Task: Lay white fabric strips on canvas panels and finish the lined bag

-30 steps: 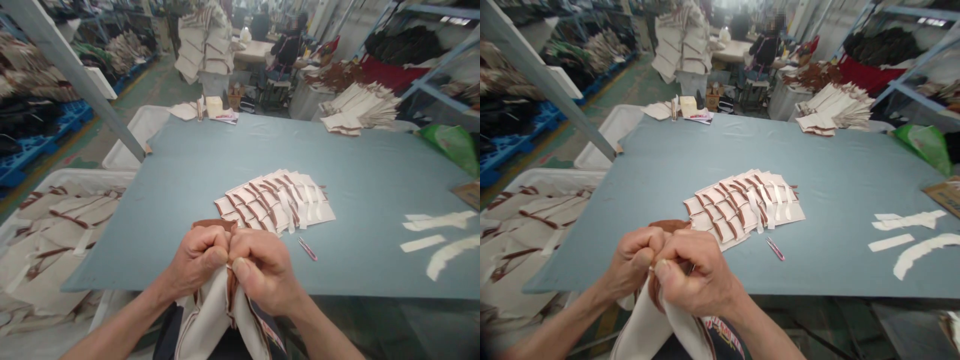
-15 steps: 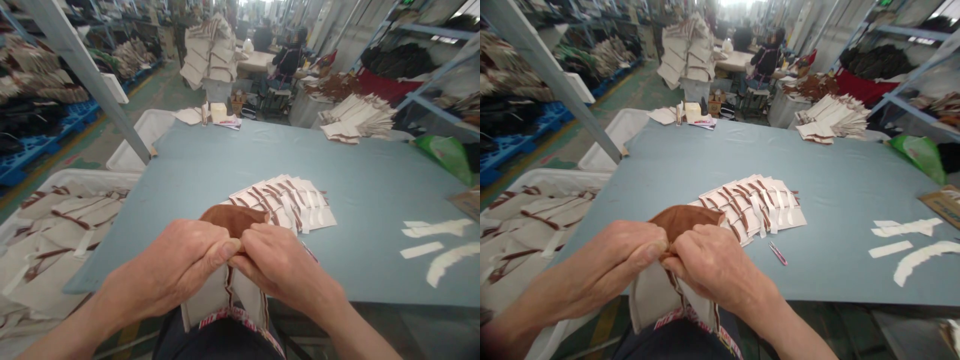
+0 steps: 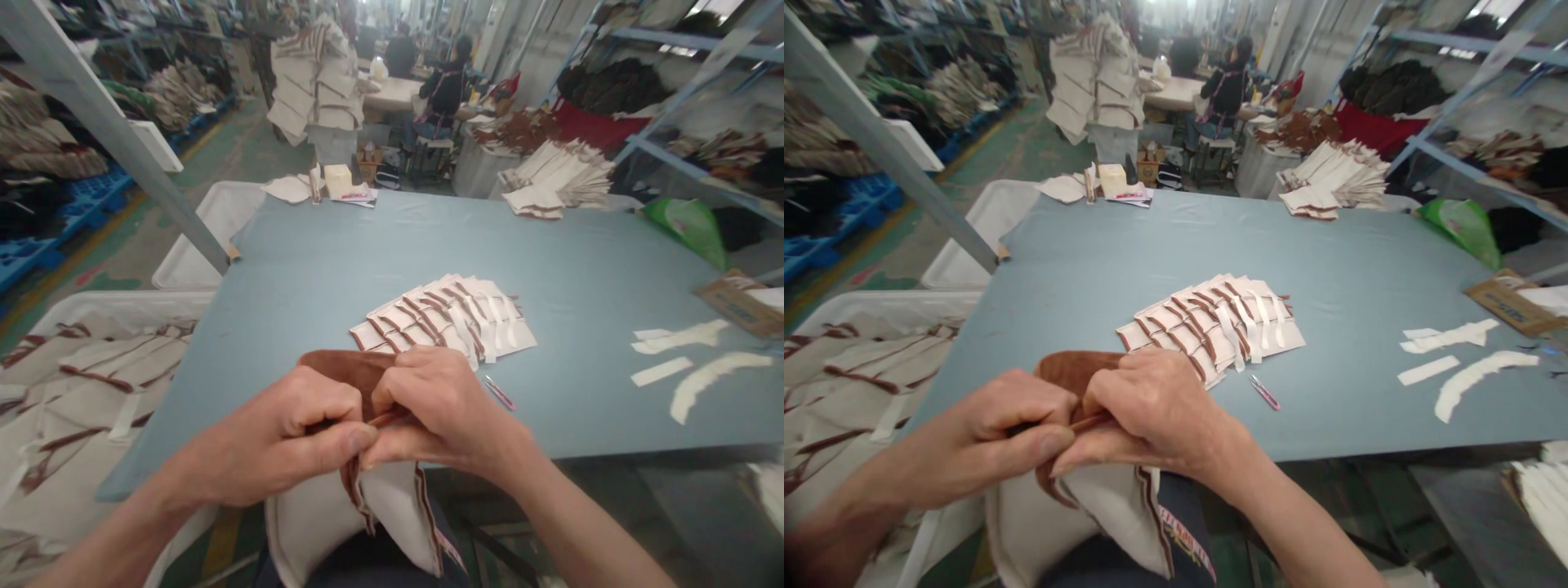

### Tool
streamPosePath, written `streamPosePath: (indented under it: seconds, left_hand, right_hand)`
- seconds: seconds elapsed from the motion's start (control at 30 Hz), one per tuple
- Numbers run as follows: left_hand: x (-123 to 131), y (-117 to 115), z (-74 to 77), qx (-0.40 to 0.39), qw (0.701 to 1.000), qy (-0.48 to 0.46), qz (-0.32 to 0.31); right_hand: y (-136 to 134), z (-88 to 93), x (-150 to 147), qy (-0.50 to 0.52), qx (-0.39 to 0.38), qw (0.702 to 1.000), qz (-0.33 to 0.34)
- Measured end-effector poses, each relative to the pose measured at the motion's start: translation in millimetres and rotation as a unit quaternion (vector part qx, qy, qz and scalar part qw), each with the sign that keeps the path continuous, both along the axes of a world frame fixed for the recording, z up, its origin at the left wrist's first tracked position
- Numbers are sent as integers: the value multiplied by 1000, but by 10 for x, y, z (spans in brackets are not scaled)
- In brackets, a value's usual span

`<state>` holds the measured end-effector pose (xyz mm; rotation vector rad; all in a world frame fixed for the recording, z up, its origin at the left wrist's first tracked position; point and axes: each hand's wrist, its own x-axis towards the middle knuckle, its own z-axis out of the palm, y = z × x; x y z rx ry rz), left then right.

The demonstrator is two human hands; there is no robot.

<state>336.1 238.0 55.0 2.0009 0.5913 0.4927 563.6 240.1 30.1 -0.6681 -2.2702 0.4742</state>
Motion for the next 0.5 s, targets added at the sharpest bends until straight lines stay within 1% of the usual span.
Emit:
streamPosePath:
  seconds: [0.1, 0.17, 0.23, 0.3, 0.43, 0.5]
  left_hand:
    - [-106, -112, 93, 116, 993, 37, 7]
    - [-187, -164, 127, 155, 987, 45, 6]
    - [-268, -181, 126, 174, 984, 47, 8]
    - [-351, -161, 91, 191, 981, 40, 25]
    - [-509, -47, -41, 211, 974, 12, 80]
    - [-559, 7, -105, 200, 976, 11, 80]
  right_hand:
    - [4, -105, 73, 46, -103, 994, 10]
    - [-41, -151, 116, 69, -144, 987, 3]
    - [-114, -151, 135, 75, -143, 987, -6]
    - [-188, -109, 128, 66, -136, 988, -10]
    - [-275, 21, 73, 53, -143, 988, -30]
    - [-311, 77, 37, 56, -145, 987, -36]
